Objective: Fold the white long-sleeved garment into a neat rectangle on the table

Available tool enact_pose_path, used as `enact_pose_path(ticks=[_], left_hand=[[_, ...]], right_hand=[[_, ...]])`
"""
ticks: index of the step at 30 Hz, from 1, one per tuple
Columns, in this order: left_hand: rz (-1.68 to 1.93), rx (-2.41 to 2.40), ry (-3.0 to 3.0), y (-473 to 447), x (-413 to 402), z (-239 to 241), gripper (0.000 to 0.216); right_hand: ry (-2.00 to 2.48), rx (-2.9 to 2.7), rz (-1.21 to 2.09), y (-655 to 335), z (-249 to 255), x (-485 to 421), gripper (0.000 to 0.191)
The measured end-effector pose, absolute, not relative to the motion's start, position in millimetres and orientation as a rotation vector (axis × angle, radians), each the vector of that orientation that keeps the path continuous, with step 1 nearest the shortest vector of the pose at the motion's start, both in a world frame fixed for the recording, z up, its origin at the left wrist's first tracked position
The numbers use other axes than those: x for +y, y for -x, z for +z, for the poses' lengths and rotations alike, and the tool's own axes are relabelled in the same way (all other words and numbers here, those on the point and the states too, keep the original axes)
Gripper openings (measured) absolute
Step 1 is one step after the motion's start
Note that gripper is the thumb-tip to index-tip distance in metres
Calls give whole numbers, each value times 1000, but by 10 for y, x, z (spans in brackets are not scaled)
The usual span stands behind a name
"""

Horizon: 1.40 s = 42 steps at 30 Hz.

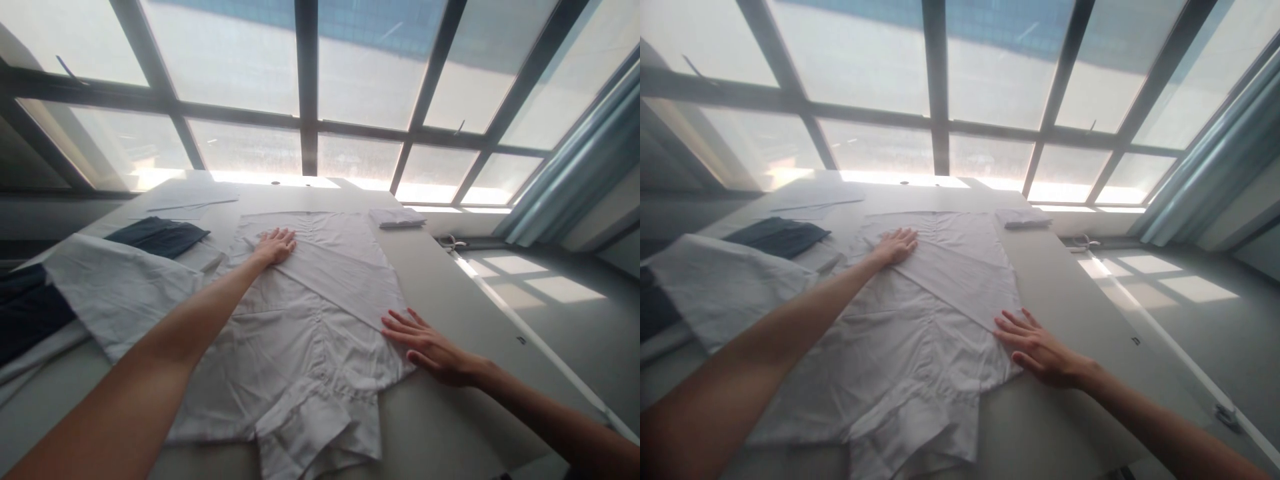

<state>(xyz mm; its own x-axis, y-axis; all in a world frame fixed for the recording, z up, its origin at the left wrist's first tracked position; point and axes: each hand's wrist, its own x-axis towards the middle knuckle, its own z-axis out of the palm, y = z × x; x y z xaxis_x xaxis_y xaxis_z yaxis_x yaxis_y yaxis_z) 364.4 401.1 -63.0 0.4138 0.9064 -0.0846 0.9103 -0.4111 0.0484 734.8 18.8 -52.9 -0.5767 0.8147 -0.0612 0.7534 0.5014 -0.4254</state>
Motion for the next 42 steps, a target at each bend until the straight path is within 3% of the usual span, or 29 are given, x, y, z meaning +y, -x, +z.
enact_pose_path(ticks=[4, 12, 20, 24, 34, 38, 42], left_hand=[[-112, 1640, -2595, -3842, 3836, -512, 66], [131, 963, -2850, -4458, 2888, -814, 65], [20, 1639, -2578, -3509, 3862, -652, 67], [1, 1759, -2468, -3274, 4129, -641, 71], [51, 1698, -2401, -3274, 4017, -388, 73], [205, 1788, -2422, -2706, 3791, -116, 65], [467, 2187, -2220, -1718, 3379, 90, 62]], right_hand=[[1550, -2424, 451, -7096, -423, 676, 60], [1822, -2320, 178, -6283, -648, 1962, 62], [1829, -2366, 141, -6267, -817, 2021, 64], [1827, -2354, 150, -6260, -813, 2012, 64], [1791, -2361, 66, -6276, -904, 2025, 62], [1734, -2333, 11, -6314, -1033, 2060, 62], [1710, -2320, -71, -6344, -1142, 2093, 61]])
